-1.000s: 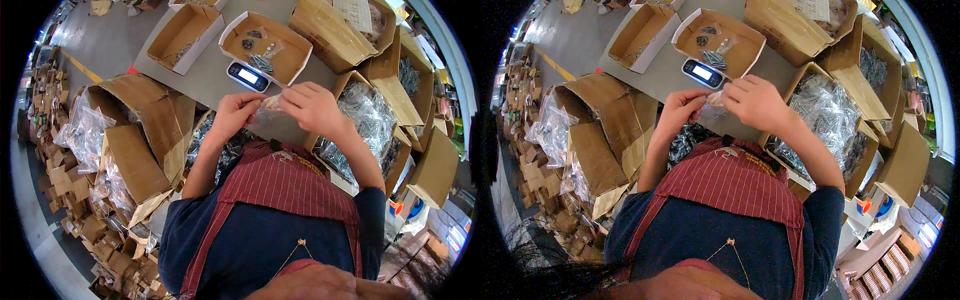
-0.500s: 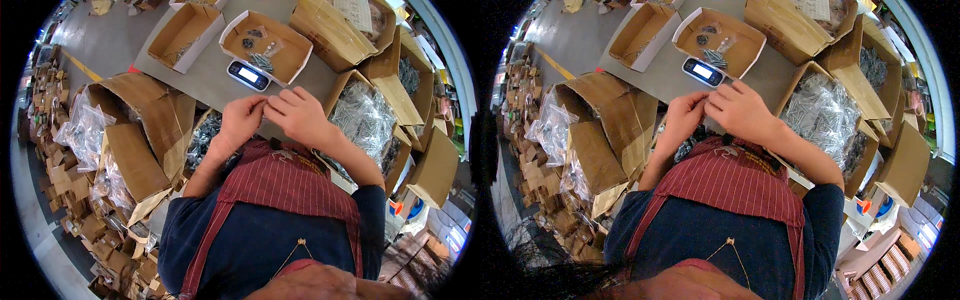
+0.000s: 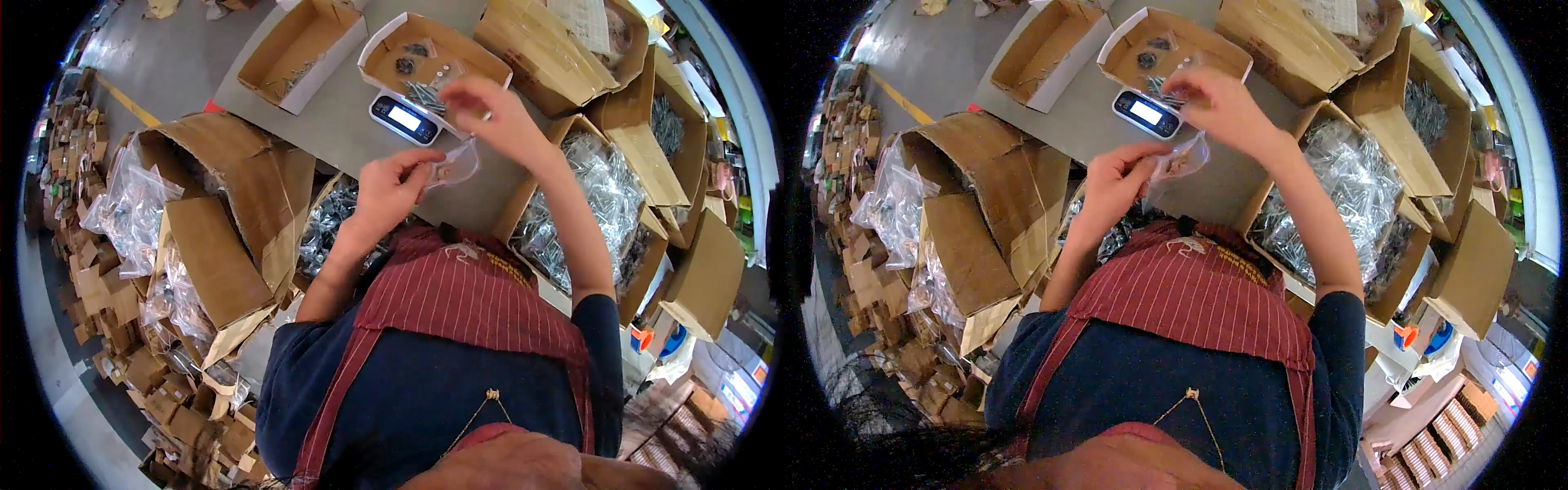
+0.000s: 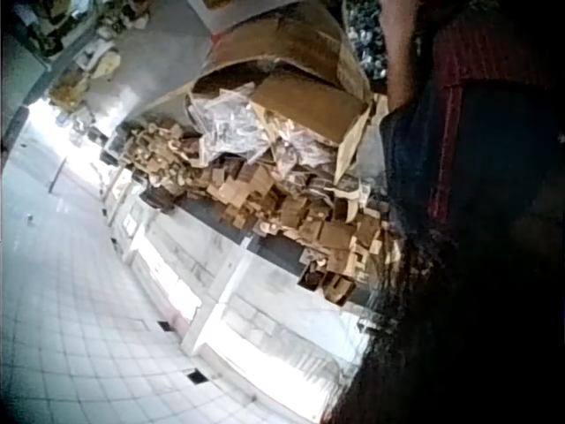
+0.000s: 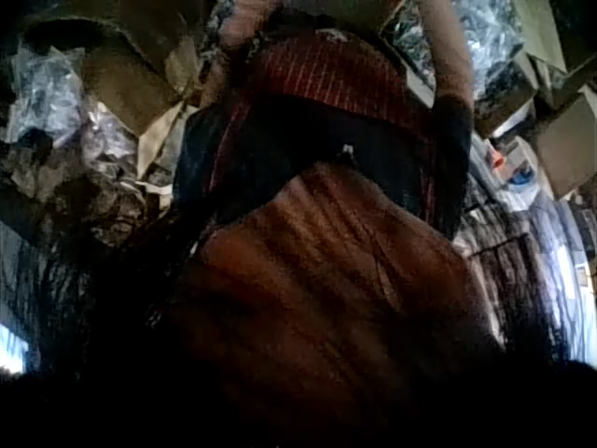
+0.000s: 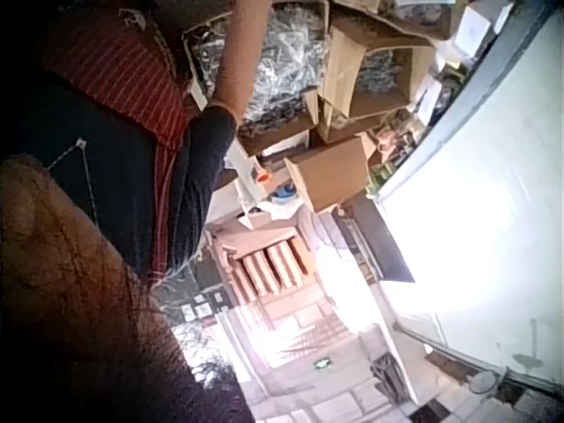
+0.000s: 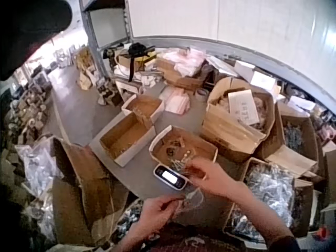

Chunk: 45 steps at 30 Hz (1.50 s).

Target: The person sorts various hardware components by placing plastic bags into cardboard boxes and using a digital scale to weigh small groups of fasteners and pins before sealing them into individual bags.

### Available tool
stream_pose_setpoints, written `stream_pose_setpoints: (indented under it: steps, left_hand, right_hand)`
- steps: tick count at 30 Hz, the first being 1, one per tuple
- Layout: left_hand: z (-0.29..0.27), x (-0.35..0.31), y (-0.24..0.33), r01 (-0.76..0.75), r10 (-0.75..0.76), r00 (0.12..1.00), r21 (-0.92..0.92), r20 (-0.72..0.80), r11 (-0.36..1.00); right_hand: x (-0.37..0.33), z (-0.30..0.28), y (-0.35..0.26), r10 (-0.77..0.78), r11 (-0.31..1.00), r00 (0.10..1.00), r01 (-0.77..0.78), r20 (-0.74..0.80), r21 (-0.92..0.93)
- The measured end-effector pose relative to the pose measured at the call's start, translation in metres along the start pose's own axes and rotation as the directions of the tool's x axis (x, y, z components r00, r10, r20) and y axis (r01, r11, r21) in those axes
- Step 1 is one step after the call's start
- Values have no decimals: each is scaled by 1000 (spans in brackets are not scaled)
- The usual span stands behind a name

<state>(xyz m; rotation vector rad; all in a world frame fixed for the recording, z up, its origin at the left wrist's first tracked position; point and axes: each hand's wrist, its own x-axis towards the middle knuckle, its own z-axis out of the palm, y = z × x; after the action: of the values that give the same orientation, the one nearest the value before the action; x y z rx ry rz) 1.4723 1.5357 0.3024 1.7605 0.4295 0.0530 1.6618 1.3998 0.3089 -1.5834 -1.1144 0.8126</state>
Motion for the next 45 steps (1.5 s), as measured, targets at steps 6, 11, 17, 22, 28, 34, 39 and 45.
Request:
stream_pose_setpoints:
  steps: [6,11,17,22,28,34,39,45]
  left_hand:
    - [8,1,-11,-60,59,998,86,15,994]
    - [3,-1,-10,9,-8,1000,39,-7,999]
    - [-8,3,-10,38,-40,998,-35,-58,999]
    - [-9,11,-7,68,-71,997,-134,-18,989]
    - [-7,14,-15,100,-91,995,-243,45,965]
    - [-9,4,-21,30,-25,1000,-377,18,926]
    - [-9,-1,-13,68,-43,997,-441,66,895]
    - [-19,-5,-1,-204,224,970,189,-95,961]
  right_hand:
    - [60,9,87,-120,594,990,135,78,-793]
    - [77,16,79,72,517,997,-24,15,-856]
    - [51,-13,69,-42,779,937,-186,-346,-599]
    - [8,-15,11,-12,994,934,48,-356,94]
    - [-24,28,-5,106,922,977,-27,-187,385]
    - [-34,45,10,-85,987,970,51,-226,-152]
    - [-42,58,21,-304,794,906,70,-294,-604]
    - [-53,44,-35,-189,563,981,78,-36,-822]
